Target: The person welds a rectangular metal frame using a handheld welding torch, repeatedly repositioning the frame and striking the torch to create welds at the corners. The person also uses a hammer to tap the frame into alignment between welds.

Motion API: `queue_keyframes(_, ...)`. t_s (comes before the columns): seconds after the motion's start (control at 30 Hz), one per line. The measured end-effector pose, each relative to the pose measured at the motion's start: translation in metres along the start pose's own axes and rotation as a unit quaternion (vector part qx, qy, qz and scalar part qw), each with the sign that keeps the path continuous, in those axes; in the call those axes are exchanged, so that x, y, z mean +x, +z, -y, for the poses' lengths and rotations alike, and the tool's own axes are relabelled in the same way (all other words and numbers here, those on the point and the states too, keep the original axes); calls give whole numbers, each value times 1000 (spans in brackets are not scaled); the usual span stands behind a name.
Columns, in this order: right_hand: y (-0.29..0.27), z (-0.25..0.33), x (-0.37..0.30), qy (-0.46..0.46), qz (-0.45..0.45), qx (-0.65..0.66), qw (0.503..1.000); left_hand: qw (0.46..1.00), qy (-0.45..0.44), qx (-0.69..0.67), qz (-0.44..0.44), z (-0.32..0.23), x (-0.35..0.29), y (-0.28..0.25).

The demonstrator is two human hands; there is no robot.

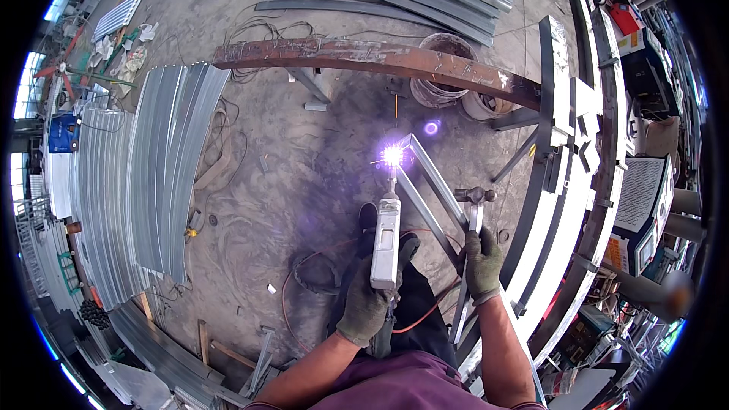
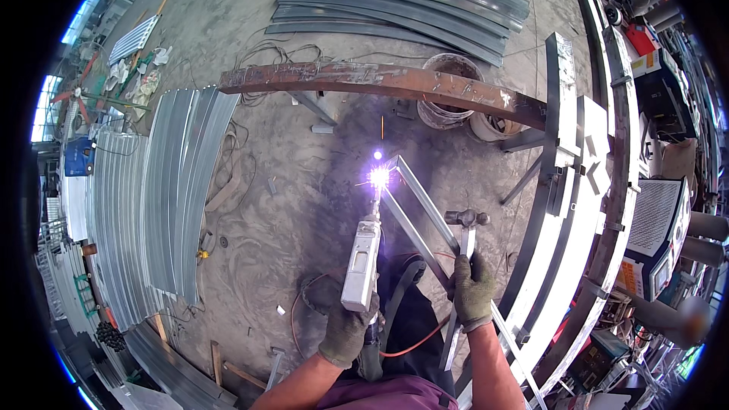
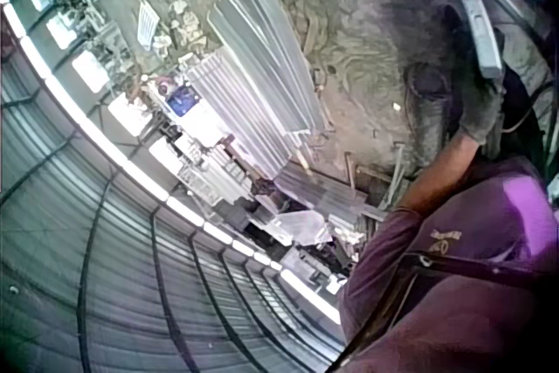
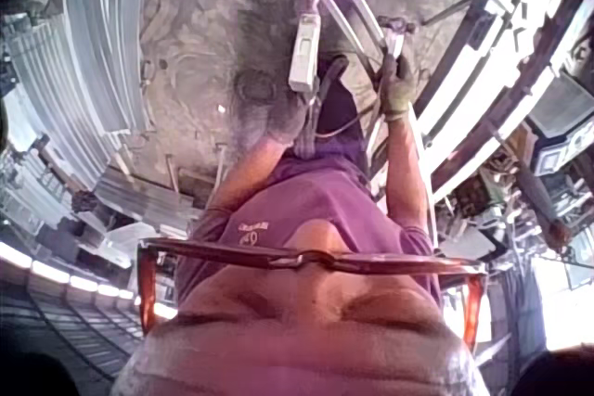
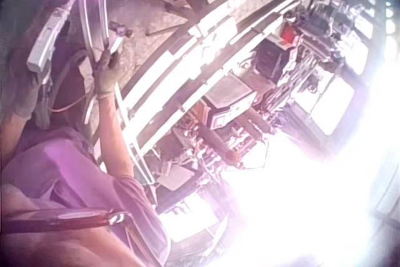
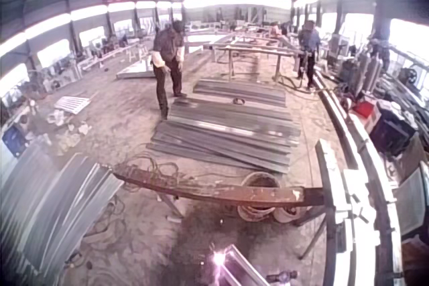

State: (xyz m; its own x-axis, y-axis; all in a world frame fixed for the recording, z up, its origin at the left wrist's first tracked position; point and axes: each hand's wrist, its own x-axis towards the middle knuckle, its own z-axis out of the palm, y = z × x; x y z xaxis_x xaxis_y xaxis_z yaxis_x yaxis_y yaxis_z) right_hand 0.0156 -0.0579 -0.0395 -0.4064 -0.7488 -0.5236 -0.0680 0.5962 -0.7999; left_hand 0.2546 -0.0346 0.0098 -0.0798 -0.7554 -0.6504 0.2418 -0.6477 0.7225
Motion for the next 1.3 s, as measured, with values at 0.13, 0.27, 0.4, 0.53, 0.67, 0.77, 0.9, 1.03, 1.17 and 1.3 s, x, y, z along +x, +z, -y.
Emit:
queue_keyframes(0.13,-1,-4,1,0,7,4,1000,1000,23,-13,16,4,0,-2)
queue_keyframes(0.27,0,-2,0,10,3,7,1000,1000,9,-5,10,6,-1,-3)
queue_keyframes(0.4,-1,-3,0,19,2,8,1000,1000,-11,0,-1,3,-1,-2)
queue_keyframes(0.53,0,0,-1,22,10,9,1000,1000,12,-4,11,4,-2,-3)
queue_keyframes(0.67,0,0,-1,1,2,5,1000,1000,8,-11,18,8,-2,-4)
queue_keyframes(0.77,-1,-1,0,-13,3,-3,1000,1000,1,-4,23,4,-3,-2)
queue_keyframes(0.9,1,1,1,-20,-5,5,1000,1000,-2,4,29,0,-2,-2)
queue_keyframes(1.03,-3,13,3,34,9,26,999,996,40,-48,70,-8,0,-6)
queue_keyframes(1.17,-33,38,6,-4,-54,90,994,979,59,194,28,-29,-3,-5)
queue_keyframes(1.3,-67,128,24,-156,-71,-35,985,952,118,283,0,-4,2,-9)
